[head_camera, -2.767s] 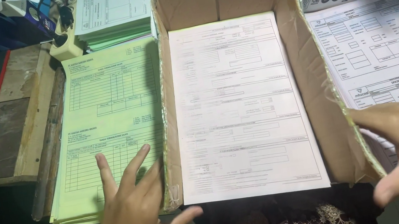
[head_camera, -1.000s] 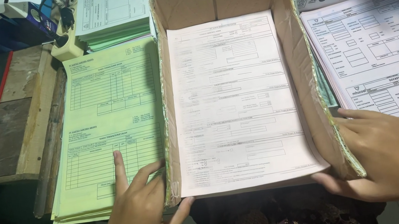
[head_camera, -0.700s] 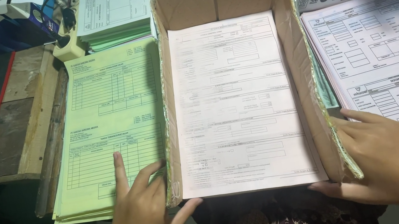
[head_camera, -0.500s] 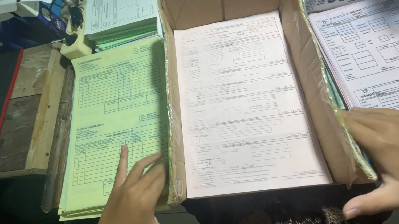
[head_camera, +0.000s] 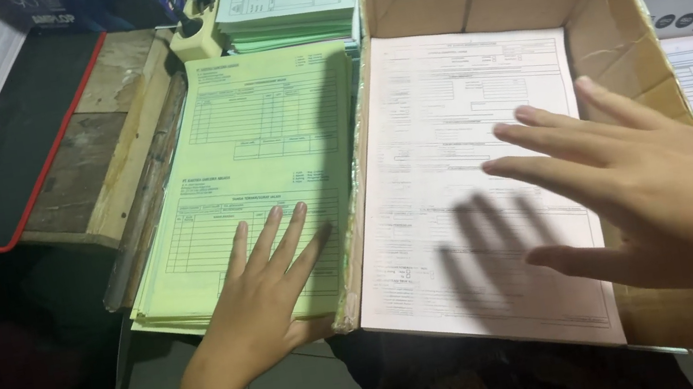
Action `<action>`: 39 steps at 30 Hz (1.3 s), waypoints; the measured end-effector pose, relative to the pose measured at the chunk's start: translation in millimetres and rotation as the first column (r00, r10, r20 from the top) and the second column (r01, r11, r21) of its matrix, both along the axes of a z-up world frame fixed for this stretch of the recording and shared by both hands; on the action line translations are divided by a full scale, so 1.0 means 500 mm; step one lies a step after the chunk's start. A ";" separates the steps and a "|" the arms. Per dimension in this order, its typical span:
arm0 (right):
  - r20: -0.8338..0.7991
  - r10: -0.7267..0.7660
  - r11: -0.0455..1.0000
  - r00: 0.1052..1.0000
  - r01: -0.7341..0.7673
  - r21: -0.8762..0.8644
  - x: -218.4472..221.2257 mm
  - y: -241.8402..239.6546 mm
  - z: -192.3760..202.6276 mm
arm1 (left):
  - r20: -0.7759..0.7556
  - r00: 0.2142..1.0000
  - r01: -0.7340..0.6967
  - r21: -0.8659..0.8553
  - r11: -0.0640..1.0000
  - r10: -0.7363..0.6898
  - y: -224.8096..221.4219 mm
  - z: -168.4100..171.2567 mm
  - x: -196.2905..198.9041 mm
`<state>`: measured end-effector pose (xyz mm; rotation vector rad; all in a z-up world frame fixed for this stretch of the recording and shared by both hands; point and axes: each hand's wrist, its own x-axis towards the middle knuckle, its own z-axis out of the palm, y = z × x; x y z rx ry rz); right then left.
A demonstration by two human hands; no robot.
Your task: Organizing and placing printed forms into a cardboard box
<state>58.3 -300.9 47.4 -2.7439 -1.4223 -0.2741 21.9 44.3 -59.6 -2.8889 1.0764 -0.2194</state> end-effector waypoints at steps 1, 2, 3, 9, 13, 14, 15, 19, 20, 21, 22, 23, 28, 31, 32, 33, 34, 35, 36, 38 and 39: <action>0.001 0.015 1.000 1.000 -0.015 -0.004 0.012 0.023 0.004 | 0.001 1.000 -0.015 -0.004 1.000 0.015 0.000 0.007 0.000; 0.062 0.066 0.998 0.996 -0.065 -0.008 0.024 0.046 0.008 | -0.085 0.996 0.002 -0.071 0.998 -0.008 0.001 0.015 0.000; 0.123 0.118 0.993 0.985 -0.117 -0.012 0.035 0.070 0.011 | -0.166 0.986 0.011 -0.137 0.990 -0.034 0.002 0.024 -0.001; -0.027 0.511 0.858 0.859 -0.507 0.083 0.119 0.199 0.017 | -0.458 0.886 -0.165 -0.457 0.874 -0.072 0.008 0.059 -0.002; -0.288 0.471 0.880 0.834 -0.467 0.087 0.154 0.257 0.033 | -0.467 0.879 -0.219 -0.579 0.786 -0.099 0.009 0.061 -0.003; -0.401 0.317 0.941 0.859 -0.339 0.017 0.160 0.270 0.038 | -0.439 0.895 -0.263 -0.671 0.693 -0.086 0.008 0.057 -0.005; -0.494 0.148 0.975 0.857 -0.210 -0.071 0.167 0.283 0.043 | -0.408 0.910 -0.293 -0.753 0.589 -0.069 0.008 0.054 -0.005; -0.485 0.056 0.979 0.873 -0.142 -0.144 0.183 0.315 0.036 | -0.098 0.986 -0.154 -0.838 0.524 0.134 -0.008 0.071 -0.018; -0.496 0.017 0.982 0.868 -0.107 -0.153 0.185 0.321 0.035 | 0.034 0.964 -0.112 -0.848 0.518 0.264 -0.012 0.077 -0.023; -0.506 -0.024 0.983 0.862 -0.070 -0.167 0.186 0.325 0.034 | 0.164 0.908 -0.066 -0.853 0.518 0.386 -0.018 0.081 -0.027; -0.506 -0.021 0.983 0.863 -0.075 -0.169 0.183 0.331 0.041 | 0.163 0.906 -0.069 -0.854 0.515 0.391 -0.019 0.077 -0.027; -0.535 -0.033 0.986 0.844 -0.061 -0.157 0.179 0.334 0.048 | 0.244 0.847 -0.038 -0.858 0.512 0.472 -0.021 0.073 -0.028; -0.465 0.156 0.988 0.871 -0.130 0.088 0.191 0.323 0.022 | 0.454 0.727 0.094 -0.809 0.580 0.515 -0.025 0.041 -0.031; -0.129 0.367 0.902 0.921 -0.318 0.293 0.189 0.305 0.034 | 0.639 0.659 0.220 -0.668 0.711 0.397 -0.021 0.021 -0.031; -0.028 0.439 0.857 0.898 -0.410 0.311 0.187 0.298 0.045 | 0.622 0.661 0.142 -0.653 0.744 0.420 -0.020 0.021 -0.029; 0.072 0.500 0.808 0.863 -0.495 0.319 0.184 0.289 0.055 | 0.605 0.663 0.065 -0.633 0.771 0.441 -0.019 0.020 -0.028; 0.070 0.495 0.811 0.866 -0.490 0.320 0.183 0.277 0.059 | 0.604 0.666 0.069 -0.634 0.771 0.437 -0.008 0.020 -0.029; 0.177 0.492 0.802 0.852 -0.523 0.288 0.182 0.262 0.064 | 0.526 0.733 0.000 -0.635 0.773 0.432 0.001 0.019 -0.029; 0.281 0.486 0.795 0.827 -0.553 0.251 0.180 0.246 0.070 | 0.441 0.790 -0.068 -0.628 0.776 0.426 0.009 0.019 -0.028; 0.298 0.450 0.825 0.842 -0.519 0.222 0.166 0.209 0.088 | 0.469 0.789 -0.035 -0.612 0.790 0.398 -0.005 0.078 -0.028; 0.312 0.420 0.849 0.852 -0.490 0.198 0.157 0.189 0.096 | 0.492 0.786 -0.013 -0.592 0.806 0.374 -0.012 0.108 -0.029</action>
